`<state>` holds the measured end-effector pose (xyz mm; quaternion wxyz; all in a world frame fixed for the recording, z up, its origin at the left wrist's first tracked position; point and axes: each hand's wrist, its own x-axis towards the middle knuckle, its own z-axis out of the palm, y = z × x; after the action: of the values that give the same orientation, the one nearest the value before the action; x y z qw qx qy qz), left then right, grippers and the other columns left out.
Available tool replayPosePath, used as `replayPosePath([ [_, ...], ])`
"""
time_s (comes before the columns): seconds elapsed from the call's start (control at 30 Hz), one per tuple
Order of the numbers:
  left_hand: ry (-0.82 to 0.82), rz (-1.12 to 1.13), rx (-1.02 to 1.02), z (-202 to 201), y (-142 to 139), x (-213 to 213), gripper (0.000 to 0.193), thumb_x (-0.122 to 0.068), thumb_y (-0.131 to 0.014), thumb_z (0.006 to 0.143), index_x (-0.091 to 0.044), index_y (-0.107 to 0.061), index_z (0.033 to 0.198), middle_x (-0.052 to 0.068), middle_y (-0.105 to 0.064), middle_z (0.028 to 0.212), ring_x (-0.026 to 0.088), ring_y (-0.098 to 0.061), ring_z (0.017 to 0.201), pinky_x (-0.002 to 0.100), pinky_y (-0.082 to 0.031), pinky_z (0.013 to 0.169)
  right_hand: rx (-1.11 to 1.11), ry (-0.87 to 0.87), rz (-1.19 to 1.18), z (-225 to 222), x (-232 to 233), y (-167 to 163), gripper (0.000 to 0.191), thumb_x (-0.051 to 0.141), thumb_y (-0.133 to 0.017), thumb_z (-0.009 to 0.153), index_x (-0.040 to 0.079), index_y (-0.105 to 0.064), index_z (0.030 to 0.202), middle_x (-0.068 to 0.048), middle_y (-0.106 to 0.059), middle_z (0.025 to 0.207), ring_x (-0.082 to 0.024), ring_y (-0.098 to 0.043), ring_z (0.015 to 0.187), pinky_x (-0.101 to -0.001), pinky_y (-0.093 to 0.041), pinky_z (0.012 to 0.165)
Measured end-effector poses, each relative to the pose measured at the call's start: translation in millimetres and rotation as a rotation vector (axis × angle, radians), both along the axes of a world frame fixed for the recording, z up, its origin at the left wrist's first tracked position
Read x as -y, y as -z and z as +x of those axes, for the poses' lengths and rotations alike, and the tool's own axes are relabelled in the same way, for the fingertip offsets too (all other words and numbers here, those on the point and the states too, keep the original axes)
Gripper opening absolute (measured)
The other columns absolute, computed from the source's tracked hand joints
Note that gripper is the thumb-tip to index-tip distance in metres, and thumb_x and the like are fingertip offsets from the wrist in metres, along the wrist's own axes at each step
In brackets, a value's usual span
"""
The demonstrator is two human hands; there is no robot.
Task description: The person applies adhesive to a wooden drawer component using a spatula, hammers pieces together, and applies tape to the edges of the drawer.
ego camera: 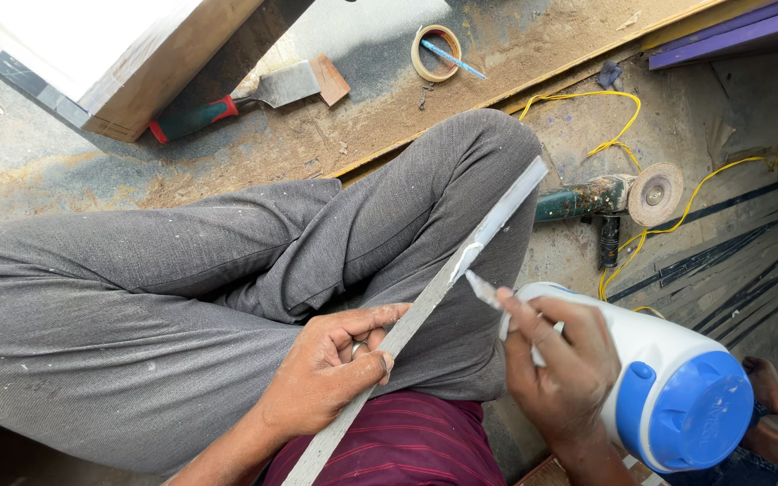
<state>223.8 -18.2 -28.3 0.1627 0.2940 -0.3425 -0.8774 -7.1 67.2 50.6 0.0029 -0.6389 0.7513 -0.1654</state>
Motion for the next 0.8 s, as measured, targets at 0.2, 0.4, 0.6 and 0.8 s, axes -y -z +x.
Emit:
replayPosePath([
  [0.2, -0.011, -0.035, 0.021, -7, 2, -2, 0.058, -0.006, -0.063, 0.083, 0.004, -0.063, 0.14, -0.005, -0.061, 0.072, -0.001, -0.05, 0.057, 0.017, -0.041, 0.053, 0.094, 0.061, -0.039, -46, 39, 16, 0.024, 0.001, -0.068, 0.1, 0.003, -0.075, 0.123, -0.012, -0.065, 0.107, -0.024, -0.064, 0.099, -0.0362, -0.051, 0.087],
  [0.4, -0.026, -0.013, -0.007, -10, 2, -3, 0.06, -0.004, -0.064, 0.082, 0.005, -0.063, 0.141, -0.005, -0.057, 0.072, -0.001, -0.049, 0.058, 0.017, -0.04, 0.053, 0.071, 0.018, 0.024, -34, 46, 19, 0.021, -0.001, -0.066, 0.097, 0.0, -0.074, 0.118, -0.013, -0.066, 0.103, -0.028, -0.064, 0.096, -0.0396, -0.05, 0.086],
  [0.6, -0.02, -0.016, -0.002, -11, 6, -4, 0.059, -0.006, -0.063, 0.083, 0.004, -0.063, 0.141, -0.005, -0.058, 0.07, -0.001, -0.049, 0.058, 0.016, -0.04, 0.052, 0.157, -0.029, 0.054, 10, 12, 9, 0.025, -0.003, -0.068, 0.09, 0.001, -0.075, 0.113, -0.012, -0.066, 0.097, -0.026, -0.065, 0.09, -0.0375, -0.052, 0.08],
  [0.8, -0.028, -0.008, 0.011, -14, 10, -4, 0.056, -0.007, -0.064, 0.085, 0.004, -0.064, 0.14, -0.005, -0.059, 0.071, -0.001, -0.052, 0.059, 0.017, -0.042, 0.053, 0.383, 0.107, 0.004, 8, 4, 13, 0.023, -0.002, -0.07, 0.091, -0.003, -0.07, 0.114, -0.011, -0.068, 0.1, -0.015, -0.066, 0.08, -0.0281, -0.053, 0.068],
])
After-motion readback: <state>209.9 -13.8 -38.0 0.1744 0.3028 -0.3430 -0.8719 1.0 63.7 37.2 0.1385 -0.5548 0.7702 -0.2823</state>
